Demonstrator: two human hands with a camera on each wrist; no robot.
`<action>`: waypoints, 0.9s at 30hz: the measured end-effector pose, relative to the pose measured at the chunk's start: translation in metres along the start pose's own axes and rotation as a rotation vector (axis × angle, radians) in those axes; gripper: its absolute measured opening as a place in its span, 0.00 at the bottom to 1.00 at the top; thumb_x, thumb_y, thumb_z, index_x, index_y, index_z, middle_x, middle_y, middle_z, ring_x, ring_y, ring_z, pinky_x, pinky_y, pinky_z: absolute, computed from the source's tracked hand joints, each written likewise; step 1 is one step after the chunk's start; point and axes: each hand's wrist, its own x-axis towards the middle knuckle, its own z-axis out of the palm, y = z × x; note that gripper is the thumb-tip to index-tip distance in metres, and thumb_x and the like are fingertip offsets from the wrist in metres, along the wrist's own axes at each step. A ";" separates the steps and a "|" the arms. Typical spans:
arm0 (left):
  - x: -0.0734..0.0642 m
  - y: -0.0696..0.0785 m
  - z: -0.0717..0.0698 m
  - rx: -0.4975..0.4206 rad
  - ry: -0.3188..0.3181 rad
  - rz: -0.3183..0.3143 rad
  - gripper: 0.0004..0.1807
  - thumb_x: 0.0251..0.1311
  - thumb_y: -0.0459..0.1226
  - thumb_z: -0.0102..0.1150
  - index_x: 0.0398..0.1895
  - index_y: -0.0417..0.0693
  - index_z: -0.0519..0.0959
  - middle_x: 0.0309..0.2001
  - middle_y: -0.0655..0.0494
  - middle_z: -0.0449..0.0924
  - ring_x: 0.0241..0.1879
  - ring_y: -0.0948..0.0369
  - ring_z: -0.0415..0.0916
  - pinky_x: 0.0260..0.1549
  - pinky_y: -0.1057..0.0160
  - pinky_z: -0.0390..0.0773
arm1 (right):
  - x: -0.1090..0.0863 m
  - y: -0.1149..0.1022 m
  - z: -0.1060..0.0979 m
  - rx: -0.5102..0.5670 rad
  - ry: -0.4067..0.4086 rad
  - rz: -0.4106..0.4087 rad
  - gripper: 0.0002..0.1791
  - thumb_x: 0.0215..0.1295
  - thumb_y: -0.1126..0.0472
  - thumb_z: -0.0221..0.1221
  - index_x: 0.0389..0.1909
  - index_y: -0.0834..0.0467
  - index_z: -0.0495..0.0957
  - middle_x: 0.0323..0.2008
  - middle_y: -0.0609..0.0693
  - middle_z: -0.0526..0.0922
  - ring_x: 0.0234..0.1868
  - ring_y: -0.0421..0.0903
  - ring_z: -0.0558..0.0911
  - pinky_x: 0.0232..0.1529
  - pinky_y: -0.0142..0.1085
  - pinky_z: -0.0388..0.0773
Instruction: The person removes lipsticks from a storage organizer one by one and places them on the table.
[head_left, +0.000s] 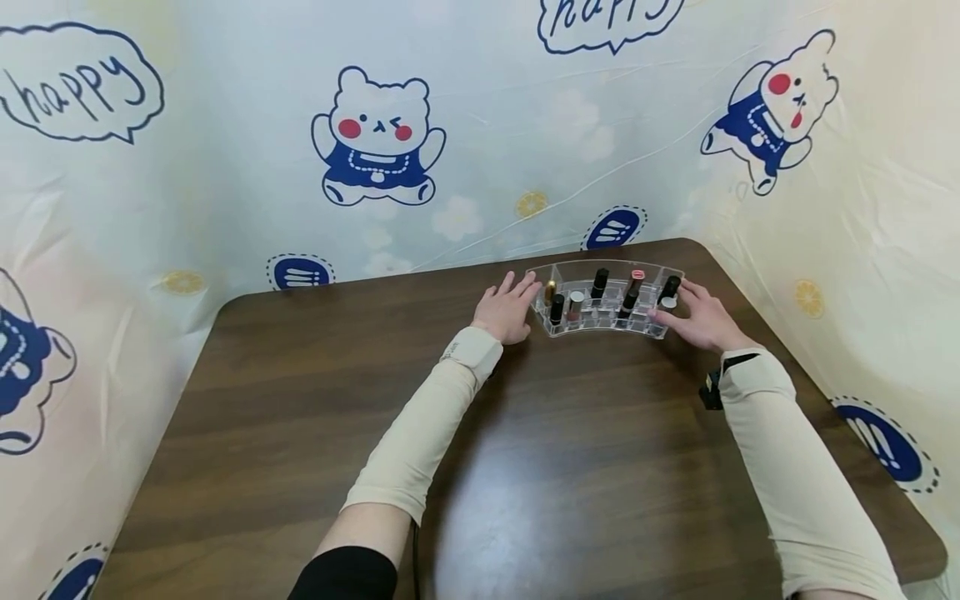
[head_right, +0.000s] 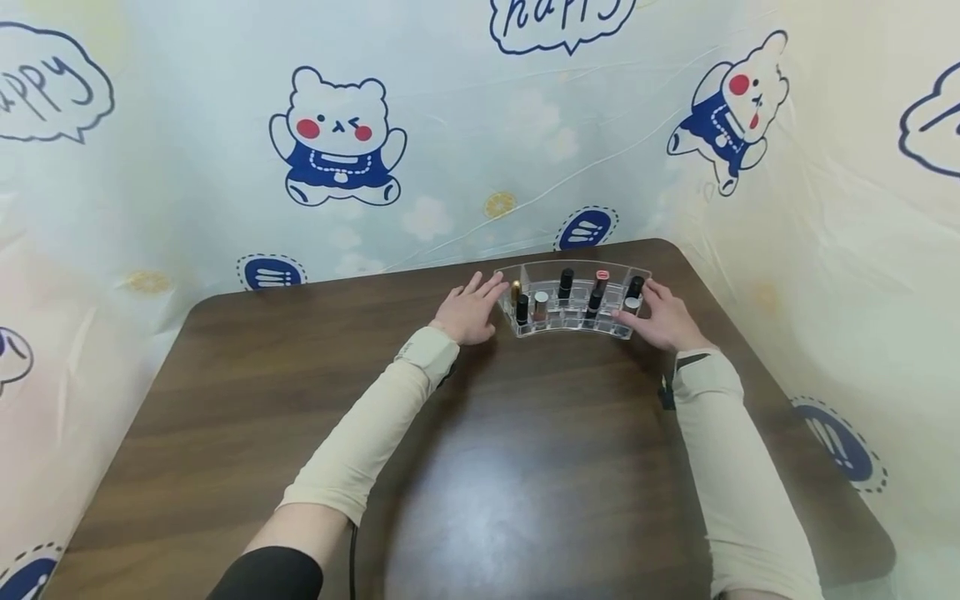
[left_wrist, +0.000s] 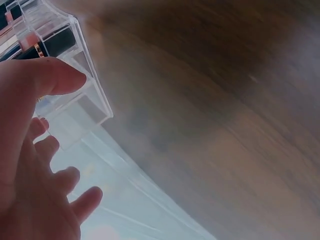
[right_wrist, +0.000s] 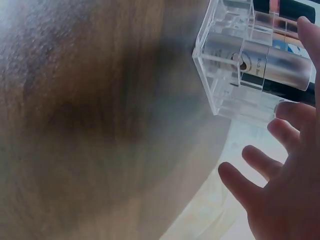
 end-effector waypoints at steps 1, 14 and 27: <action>-0.001 -0.002 0.000 0.005 0.000 0.000 0.43 0.64 0.44 0.56 0.78 0.60 0.45 0.79 0.61 0.35 0.78 0.53 0.33 0.73 0.47 0.52 | 0.001 -0.002 0.000 -0.013 -0.003 -0.007 0.51 0.67 0.34 0.48 0.71 0.74 0.52 0.73 0.72 0.46 0.71 0.74 0.49 0.70 0.64 0.47; -0.024 -0.036 0.005 0.016 0.026 -0.022 0.39 0.67 0.44 0.51 0.78 0.59 0.45 0.79 0.60 0.37 0.78 0.53 0.36 0.73 0.47 0.53 | 0.010 -0.032 0.013 -0.006 -0.067 -0.081 0.51 0.68 0.34 0.47 0.73 0.72 0.47 0.75 0.68 0.41 0.75 0.69 0.40 0.72 0.62 0.42; -0.042 -0.074 0.016 -0.066 0.113 -0.018 0.32 0.70 0.49 0.38 0.76 0.56 0.53 0.78 0.58 0.44 0.78 0.54 0.40 0.75 0.49 0.46 | 0.016 -0.062 0.034 0.036 -0.074 -0.086 0.54 0.66 0.31 0.47 0.75 0.68 0.43 0.77 0.60 0.36 0.77 0.63 0.40 0.73 0.60 0.44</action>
